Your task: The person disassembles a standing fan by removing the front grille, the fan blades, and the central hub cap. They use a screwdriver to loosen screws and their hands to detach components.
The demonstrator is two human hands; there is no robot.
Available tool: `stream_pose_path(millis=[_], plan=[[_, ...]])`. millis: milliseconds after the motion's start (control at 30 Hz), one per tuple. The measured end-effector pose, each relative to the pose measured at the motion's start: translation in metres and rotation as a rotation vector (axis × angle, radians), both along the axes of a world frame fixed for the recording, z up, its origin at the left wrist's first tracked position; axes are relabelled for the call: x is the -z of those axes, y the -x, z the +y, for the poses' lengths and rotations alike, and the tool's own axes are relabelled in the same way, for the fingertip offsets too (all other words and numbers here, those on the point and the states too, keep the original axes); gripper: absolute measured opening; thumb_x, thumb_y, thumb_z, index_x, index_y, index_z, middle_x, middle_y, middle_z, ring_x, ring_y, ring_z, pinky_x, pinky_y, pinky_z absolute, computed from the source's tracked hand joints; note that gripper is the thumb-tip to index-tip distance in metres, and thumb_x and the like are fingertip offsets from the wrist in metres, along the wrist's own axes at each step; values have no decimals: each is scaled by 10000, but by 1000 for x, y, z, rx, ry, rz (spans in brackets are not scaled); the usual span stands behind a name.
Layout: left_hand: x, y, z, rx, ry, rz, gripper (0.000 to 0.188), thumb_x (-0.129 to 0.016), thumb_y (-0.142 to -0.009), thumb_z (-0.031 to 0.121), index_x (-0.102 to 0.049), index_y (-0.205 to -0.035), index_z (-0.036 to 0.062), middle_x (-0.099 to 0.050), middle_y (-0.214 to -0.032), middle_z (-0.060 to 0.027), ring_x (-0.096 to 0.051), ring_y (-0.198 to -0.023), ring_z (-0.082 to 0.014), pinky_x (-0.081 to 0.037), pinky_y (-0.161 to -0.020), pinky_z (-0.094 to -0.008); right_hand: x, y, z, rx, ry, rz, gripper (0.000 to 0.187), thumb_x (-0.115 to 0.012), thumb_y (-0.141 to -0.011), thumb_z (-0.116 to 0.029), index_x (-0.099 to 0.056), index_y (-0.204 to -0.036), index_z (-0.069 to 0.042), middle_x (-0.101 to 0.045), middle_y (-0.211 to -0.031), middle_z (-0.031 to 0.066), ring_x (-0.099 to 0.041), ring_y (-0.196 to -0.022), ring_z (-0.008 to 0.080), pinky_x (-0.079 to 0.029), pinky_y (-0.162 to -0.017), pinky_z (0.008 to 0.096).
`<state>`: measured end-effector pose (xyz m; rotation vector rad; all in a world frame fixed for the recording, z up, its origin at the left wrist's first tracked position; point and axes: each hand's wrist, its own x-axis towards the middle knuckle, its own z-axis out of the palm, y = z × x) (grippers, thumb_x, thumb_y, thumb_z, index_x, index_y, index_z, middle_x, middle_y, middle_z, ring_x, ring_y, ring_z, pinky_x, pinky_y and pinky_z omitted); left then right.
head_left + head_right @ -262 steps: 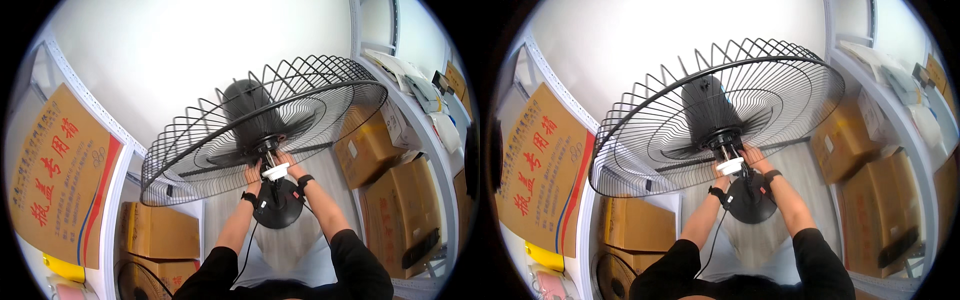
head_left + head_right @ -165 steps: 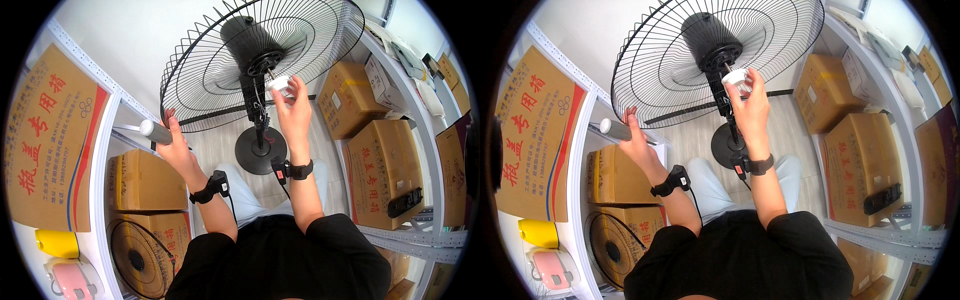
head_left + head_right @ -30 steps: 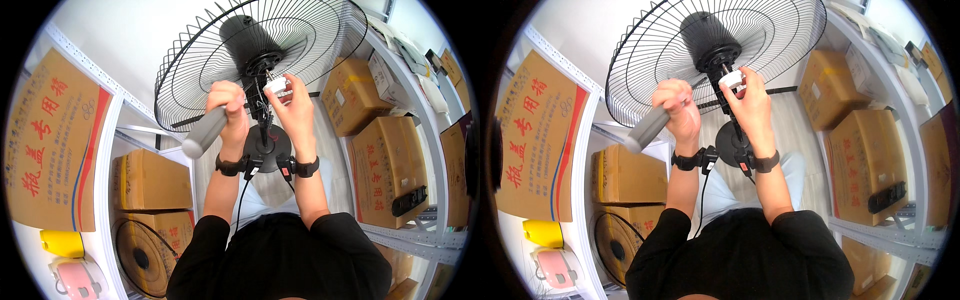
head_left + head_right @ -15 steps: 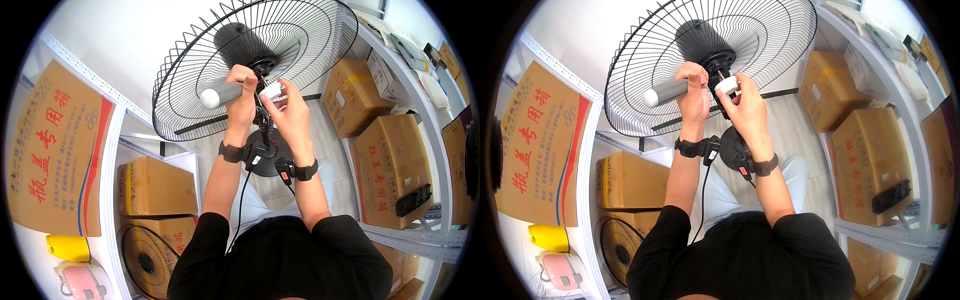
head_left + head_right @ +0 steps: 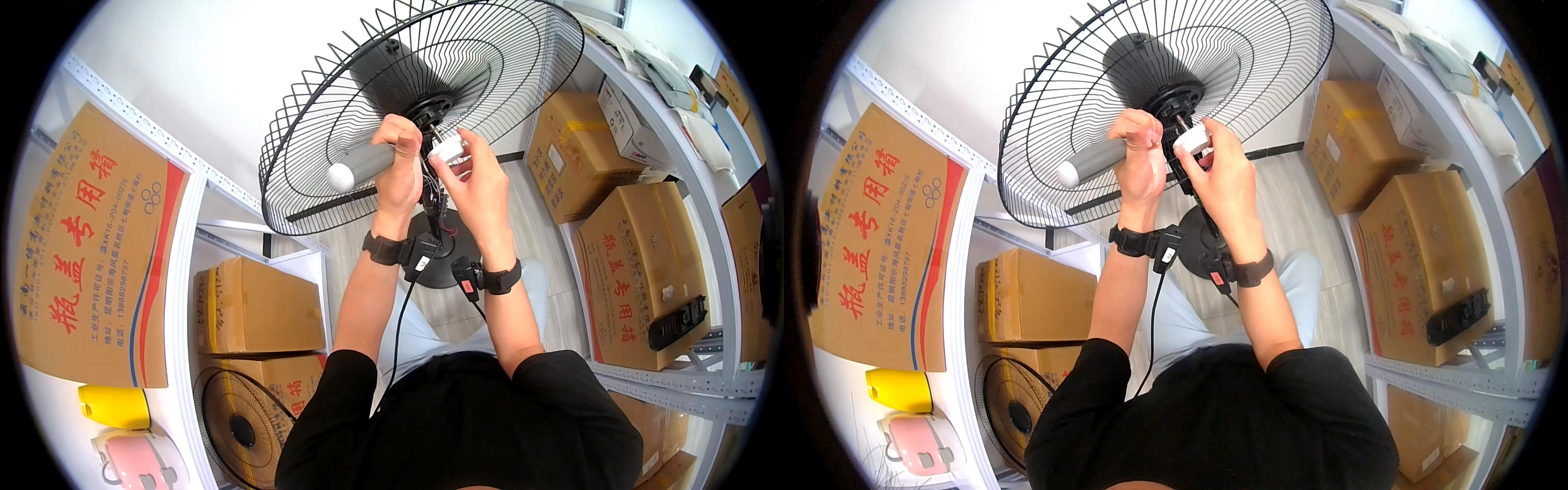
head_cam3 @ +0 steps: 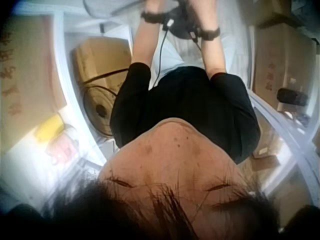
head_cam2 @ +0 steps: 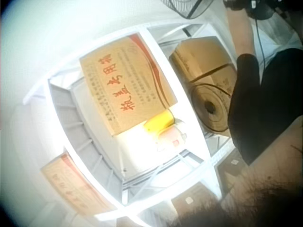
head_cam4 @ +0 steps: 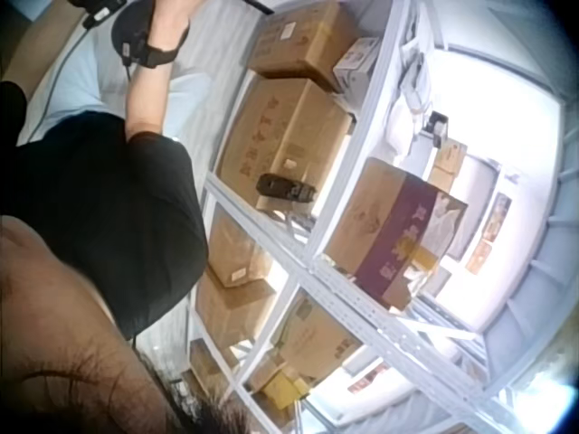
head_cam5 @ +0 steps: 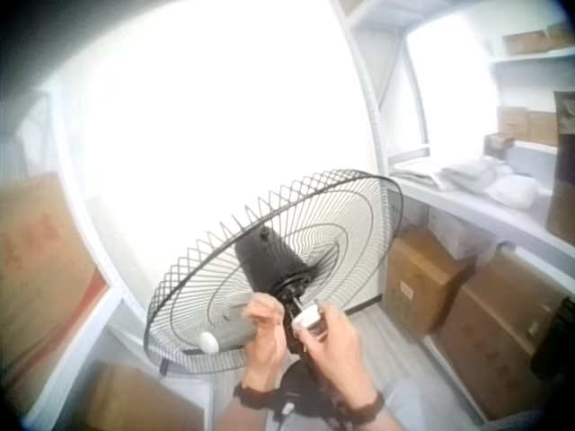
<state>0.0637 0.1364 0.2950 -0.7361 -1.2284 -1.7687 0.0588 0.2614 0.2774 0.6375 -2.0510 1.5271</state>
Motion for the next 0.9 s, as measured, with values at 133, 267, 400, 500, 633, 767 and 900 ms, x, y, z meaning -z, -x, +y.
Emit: stream_pose_path(millis=[133,267,400,500,633,767,900], plan=[[1,2,-1,32,-20,34,355,-692,-958,299,-492,-747,95,-475,-811,-14,-422,-730,-135,-340,-673,-282,1,0,-1,-7,27,9,538,-822,-793,-217,-599,-1237,-10,-652,-970,125,-629,-610,176,-542,-593,332],[4,2,-5,90,-92,37,359,-678,-966,313,-487,-754,96,-467,-800,-11,-418,-734,-138,-346,-685,-288,2,0,0,-14,40,5,548,-825,-791,-220,-596,-1243,-13,-647,-966,120,-625,-604,168,-539,-587,325],[8,4,-7,106,-93,46,355,-672,-970,312,-484,-758,97,-461,-794,-12,-415,-742,-138,-347,-695,-295,2,-1,-2,-27,48,-13,554,-830,-788,-233,-597,-1243,-19,-643,-965,106,-618,-599,159,-532,-581,317],[6,2,-6,54,-100,20,376,-656,-967,351,-474,-748,107,-429,-771,-2,-394,-726,-144,-335,-686,-299,0,-5,-3,-51,56,-45,558,-834,-788,-245,-599,-1243,-25,-643,-962,97,-615,-597,154,-529,-583,312],[0,-12,-7,-14,-89,68,429,-627,-964,431,-450,-733,115,-405,-758,5,-376,-717,-145,-327,-679,-298,4,0,-3,-16,53,-28,563,-837,-786,-254,-598,-1243,-28,-648,-968,92,-618,-600,150,-529,-586,310],[-4,-33,-3,-5,-117,112,491,-559,-966,524,-410,-723,124,-391,-763,10,-369,-724,-146,-332,-686,-296,4,2,-2,-21,55,-31,567,-838,-784,-255,-598,-1245,-28,-652,-969,92,-620,-604,150,-530,-586,310],[-3,-28,-4,-55,-52,125,476,-535,-962,542,-440,-762,121,-424,-804,-3,-406,-762,-160,-369,-726,-318,2,-4,-5,-50,59,-53,568,-838,-782,-253,-598,-1245,-27,-653,-960,90,-622,-606,151,-533,-590,309]])
